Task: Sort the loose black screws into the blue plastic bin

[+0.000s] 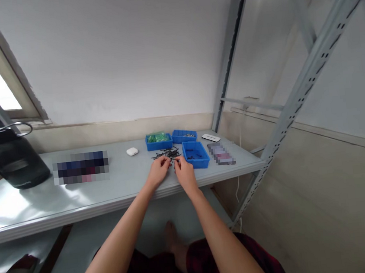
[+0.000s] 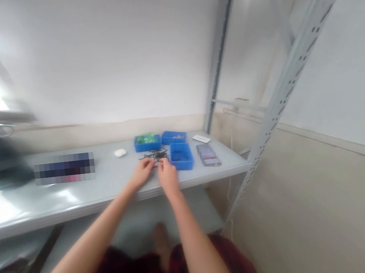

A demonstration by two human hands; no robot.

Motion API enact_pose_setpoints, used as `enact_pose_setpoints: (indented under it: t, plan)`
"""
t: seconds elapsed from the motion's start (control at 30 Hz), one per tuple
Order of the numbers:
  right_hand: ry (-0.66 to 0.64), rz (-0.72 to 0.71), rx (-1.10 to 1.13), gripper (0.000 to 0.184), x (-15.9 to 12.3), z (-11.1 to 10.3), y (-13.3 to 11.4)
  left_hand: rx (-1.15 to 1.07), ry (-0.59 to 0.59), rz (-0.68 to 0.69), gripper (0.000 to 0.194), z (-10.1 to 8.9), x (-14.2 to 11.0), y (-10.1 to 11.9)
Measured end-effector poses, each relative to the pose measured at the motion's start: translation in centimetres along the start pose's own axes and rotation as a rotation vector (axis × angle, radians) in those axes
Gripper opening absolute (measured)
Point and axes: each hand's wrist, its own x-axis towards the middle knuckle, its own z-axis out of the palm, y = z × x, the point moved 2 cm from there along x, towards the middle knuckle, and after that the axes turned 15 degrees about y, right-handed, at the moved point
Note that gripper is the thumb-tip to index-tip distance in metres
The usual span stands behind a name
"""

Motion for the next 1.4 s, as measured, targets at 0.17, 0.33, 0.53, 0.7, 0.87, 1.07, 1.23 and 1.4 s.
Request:
enact_pose_setpoints:
  t: [0.17,0.33,0.53,0.7,0.87,1.07,1.23,1.4]
  plan:
    - [-0.007,-0.026,0.01,0.024,0.12,-0.1,0.53,-0.016,-0.016,0.011,0.025,0.17,0.11,-0.4]
    - [-0.031,-0.046,-0.021,0.025,0.2,-0.22,0.3,-0.024,-0.007,0.016,0.024,0.2,0.21,-0.54]
    - [-0.012,-0.067,-0.07,0.025,0.17,0.18,-0.05,-0.027,0.019,-0.001,0.023,0.09,0.14,-0.33]
    - [-0.005,-0.079,-0.062,0.025,0.09,0.23,-0.07,-0.046,0.015,0.008,0.024,0.22,0.15,-0.57]
    - [0.001,-0.072,-0.016,0.026,-0.16,-0.26,-0.09,-0.029,-0.002,0.015,0.023,0.1,0.03,-0.32]
    - [-0.033,-0.038,0.044,0.027,-0.06,-0.45,0.38,-0.046,-0.009,0.023,0.024,-0.05,-0.12,0.14]
    - [-0.06,-0.02,0.074,0.025,-0.24,-0.65,0.55,-0.068,-0.023,0.014,0.024,-0.05,-0.14,0.04]
    - [-0.045,-0.016,-0.007,0.019,-0.34,-0.42,0.34,-0.091,-0.008,-0.013,0.024,0.17,0.02,-0.44]
